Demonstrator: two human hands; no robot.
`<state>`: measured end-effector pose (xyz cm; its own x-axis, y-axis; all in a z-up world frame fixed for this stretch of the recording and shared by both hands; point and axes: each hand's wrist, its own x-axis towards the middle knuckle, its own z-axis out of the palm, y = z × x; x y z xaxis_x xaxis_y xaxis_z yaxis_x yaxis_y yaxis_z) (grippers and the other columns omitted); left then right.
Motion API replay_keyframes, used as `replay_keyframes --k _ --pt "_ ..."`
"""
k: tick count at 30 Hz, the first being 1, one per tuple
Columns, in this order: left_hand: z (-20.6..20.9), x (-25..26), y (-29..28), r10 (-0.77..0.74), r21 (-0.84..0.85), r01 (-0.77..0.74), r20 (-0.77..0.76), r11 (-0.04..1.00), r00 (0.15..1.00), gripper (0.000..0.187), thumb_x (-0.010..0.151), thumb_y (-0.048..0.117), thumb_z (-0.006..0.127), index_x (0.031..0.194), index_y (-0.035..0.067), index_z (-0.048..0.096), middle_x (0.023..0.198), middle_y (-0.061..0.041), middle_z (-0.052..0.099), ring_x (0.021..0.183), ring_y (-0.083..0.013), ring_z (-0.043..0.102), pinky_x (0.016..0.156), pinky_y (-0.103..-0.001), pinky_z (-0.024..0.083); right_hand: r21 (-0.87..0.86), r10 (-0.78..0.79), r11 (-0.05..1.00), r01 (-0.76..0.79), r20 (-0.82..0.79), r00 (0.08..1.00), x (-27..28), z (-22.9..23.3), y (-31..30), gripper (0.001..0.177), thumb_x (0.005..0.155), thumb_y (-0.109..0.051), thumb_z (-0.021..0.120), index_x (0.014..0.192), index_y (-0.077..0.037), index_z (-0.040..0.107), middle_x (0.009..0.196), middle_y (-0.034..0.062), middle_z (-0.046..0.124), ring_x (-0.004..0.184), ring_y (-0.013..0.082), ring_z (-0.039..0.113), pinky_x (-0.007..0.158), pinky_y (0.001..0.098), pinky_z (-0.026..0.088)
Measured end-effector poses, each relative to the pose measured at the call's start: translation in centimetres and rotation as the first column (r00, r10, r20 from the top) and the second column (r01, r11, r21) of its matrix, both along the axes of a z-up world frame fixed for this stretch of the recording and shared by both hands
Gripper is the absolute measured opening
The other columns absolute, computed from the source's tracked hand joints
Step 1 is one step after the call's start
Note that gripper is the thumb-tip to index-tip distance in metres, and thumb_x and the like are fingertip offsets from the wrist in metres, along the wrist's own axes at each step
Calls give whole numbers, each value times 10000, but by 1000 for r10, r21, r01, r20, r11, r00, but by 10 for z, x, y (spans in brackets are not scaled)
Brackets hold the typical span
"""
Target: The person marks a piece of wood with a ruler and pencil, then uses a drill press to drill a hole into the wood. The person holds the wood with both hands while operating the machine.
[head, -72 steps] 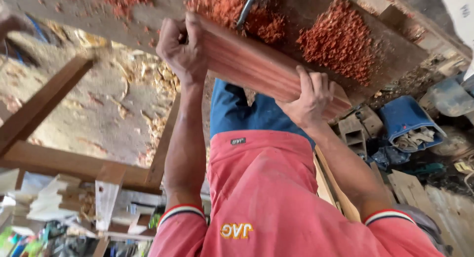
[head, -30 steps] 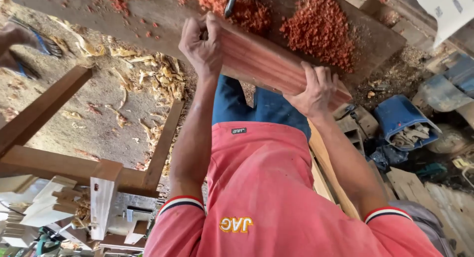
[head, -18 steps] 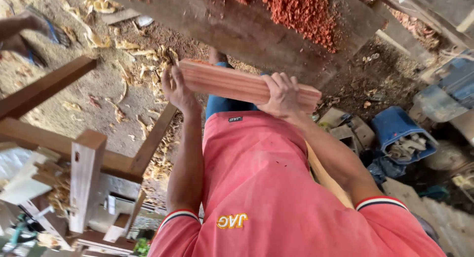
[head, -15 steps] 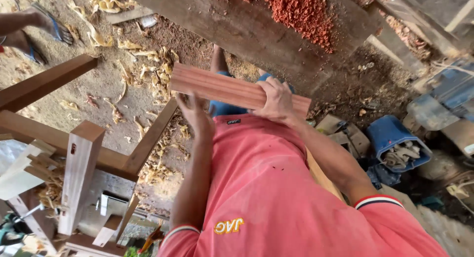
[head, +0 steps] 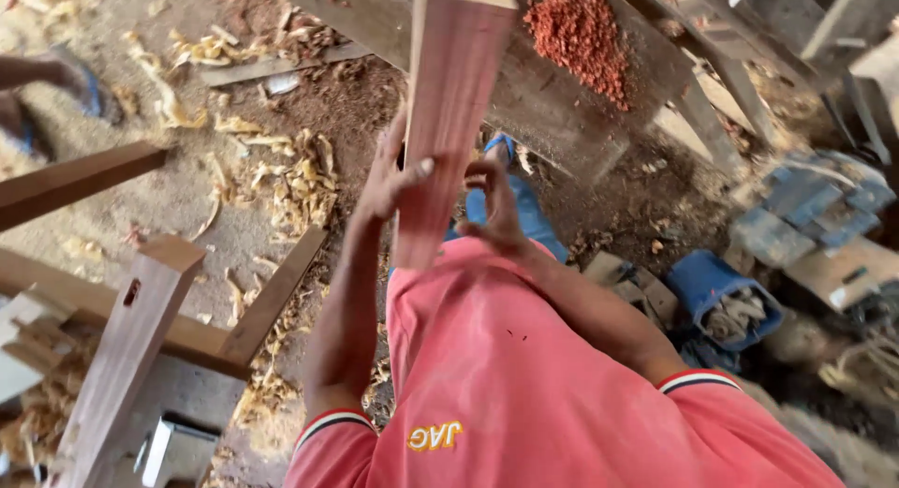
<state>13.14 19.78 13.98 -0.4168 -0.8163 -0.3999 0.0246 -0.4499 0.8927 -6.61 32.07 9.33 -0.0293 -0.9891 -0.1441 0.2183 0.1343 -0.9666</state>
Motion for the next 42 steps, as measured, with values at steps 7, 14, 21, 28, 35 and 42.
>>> replay_keyframes --k 7,14,21,28,35,42 --pt "-25 -8 5 -321 693 473 -349 544 880 759 849 604 759 1454 161 639 1313 -92 728 1086 -260 736 990 -420 580 460 -667 724 515 273 693 11 8 -10 851 985 -679 746 1542 -127 414 1539 190 483 1396 357 537 1223 529 412" --pt "6 33 -24 -805 246 842 505 480 312 1256 694 854 775 1657 202 298 1560 -289 450 1441 -515 464 1195 -684 349 748 -953 297 594 195 231 60 12 -38 1042 728 -736 842 1474 -69 551 1508 231 561 1359 408 579 1186 574 467" --pt "-45 60 -37 27 -322 928 946 190 322 1356 421 507 1011 1583 123 428 1185 -153 526 1013 -348 539 958 -629 379 802 -988 144 580 152 35 94 12 -116 987 843 -749 685 1583 -146 436 1614 150 445 1446 391 482 1258 559 407" --pt "-36 62 -141 -137 -352 926 919 132 369 580 814 316 780 1301 132 525 1068 -22 633 902 -255 588 876 -465 374 919 -929 193 344 58 366 60 -22 -114 875 654 -721 686 1314 -150 634 1230 135 688 1172 268 648 919 457 607" --pt "-57 52 -219 -218 -294 943 921 158 323 601 773 181 782 1343 142 599 1344 -47 701 1162 -267 637 887 -433 387 312 -505 477 822 -667 547 16 -63 -120 516 1100 -454 502 1395 -32 542 1284 156 607 1158 247 606 978 380 537" --pt "-64 78 -313 -198 -153 987 967 48 160 676 848 193 946 1467 219 675 1446 -53 737 1265 -257 622 1117 -492 273 374 -606 576 727 -401 687 54 -81 -181 412 1152 -470 429 1324 -96 424 748 -35 413 630 88 383 577 275 350"
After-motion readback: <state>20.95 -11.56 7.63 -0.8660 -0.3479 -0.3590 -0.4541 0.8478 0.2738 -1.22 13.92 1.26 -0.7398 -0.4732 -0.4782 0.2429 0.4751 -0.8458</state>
